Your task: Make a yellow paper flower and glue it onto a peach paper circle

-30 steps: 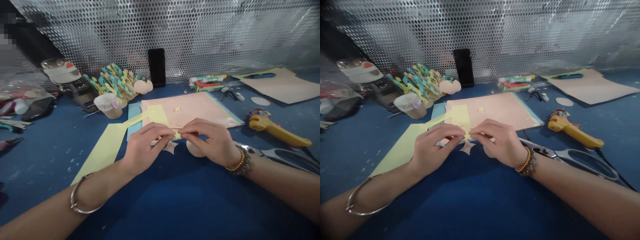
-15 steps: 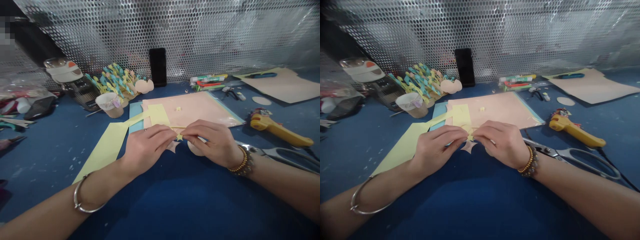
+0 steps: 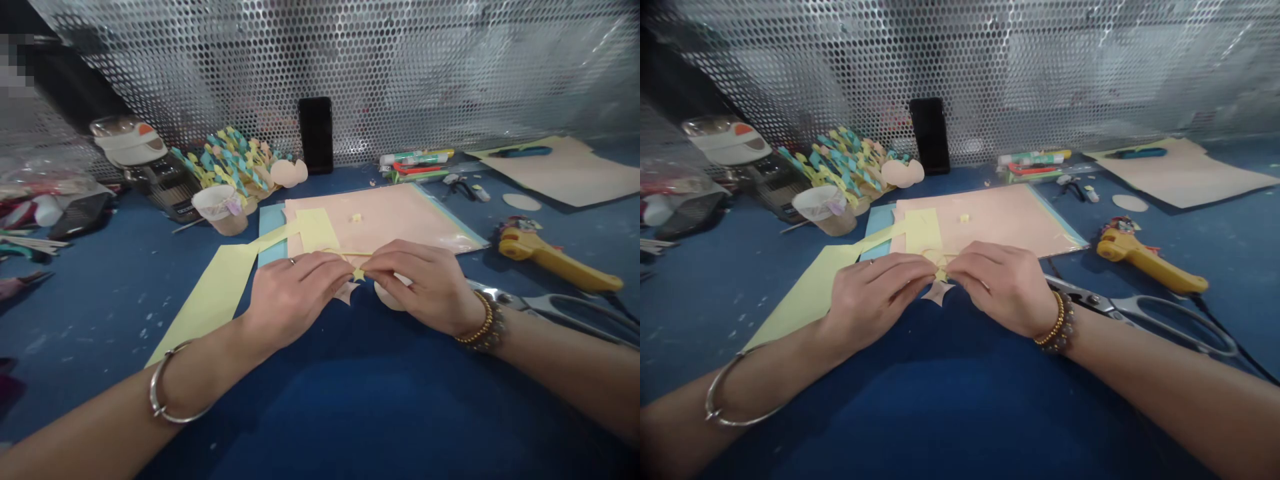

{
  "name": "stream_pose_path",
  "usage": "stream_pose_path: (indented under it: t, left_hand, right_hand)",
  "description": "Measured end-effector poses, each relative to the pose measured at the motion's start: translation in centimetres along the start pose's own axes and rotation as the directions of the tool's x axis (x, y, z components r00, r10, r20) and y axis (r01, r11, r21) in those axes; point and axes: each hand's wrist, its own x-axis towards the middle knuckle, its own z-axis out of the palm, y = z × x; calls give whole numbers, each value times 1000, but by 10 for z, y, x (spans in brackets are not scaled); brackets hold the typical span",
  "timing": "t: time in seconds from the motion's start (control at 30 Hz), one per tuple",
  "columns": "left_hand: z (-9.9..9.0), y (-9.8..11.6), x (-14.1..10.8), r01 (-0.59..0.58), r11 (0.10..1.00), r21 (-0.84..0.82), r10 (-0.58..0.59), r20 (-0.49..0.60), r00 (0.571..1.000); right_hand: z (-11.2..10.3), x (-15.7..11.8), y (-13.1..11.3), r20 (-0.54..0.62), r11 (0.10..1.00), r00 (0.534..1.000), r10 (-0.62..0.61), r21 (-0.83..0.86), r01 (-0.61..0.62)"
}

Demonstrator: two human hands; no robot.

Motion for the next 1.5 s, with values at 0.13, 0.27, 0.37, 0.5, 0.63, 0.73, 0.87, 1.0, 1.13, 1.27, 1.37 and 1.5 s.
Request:
stream_pose_path:
  t: [0.13,0.27,0.37,0.5,0.63,0.73,0.87,1.0,1.13,1.27,1.37,1.5]
  left_hand:
    - [-1,1,0,-20,999,37,20,4,1000]
    - [-2,1,0,-34,999,40,33,22,999]
    - [-1,2,0,79,996,-47,-77,37,996]
    - [1,2,1,154,982,-108,-151,43,988]
    - [2,2,-1,92,990,-103,-91,16,996]
    - [2,0,-2,85,991,-101,-83,19,996]
    - [1,-1,-2,66,995,-76,-65,15,998]
    - [-1,-2,-2,39,999,-28,-39,4,999]
    - [0,-1,-2,27,999,18,-27,6,1000]
    - [1,-1,-2,-7,999,36,6,13,1000]
    - [0,-1,-1,-18,999,27,17,19,1000]
    - [-1,-1,-1,-22,999,31,22,19,1000]
  right_hand:
    - [0,0,0,1,1000,1000,-9,-22,9]
    - [0,-1,0,7,1000,1000,-17,-20,17]
    - [0,0,-1,-1,1000,1000,12,-6,-12]
    - [-1,1,-3,-36,998,998,56,-10,-57]
    - [-1,-1,-2,-54,1000,998,20,-21,-22]
    - [-1,-2,-2,-67,1000,998,-21,-9,20]
    - [-3,0,-3,-56,998,998,21,67,-17]
    - [-4,3,-4,-69,994,995,77,87,-71]
    - [-2,2,-2,-87,998,996,30,64,-24]
    - [0,2,-1,-64,1000,998,-12,18,13]
    - [0,3,-1,-36,1000,999,-7,-16,7]
    - [-1,3,-2,-3,1000,1000,9,-20,-9]
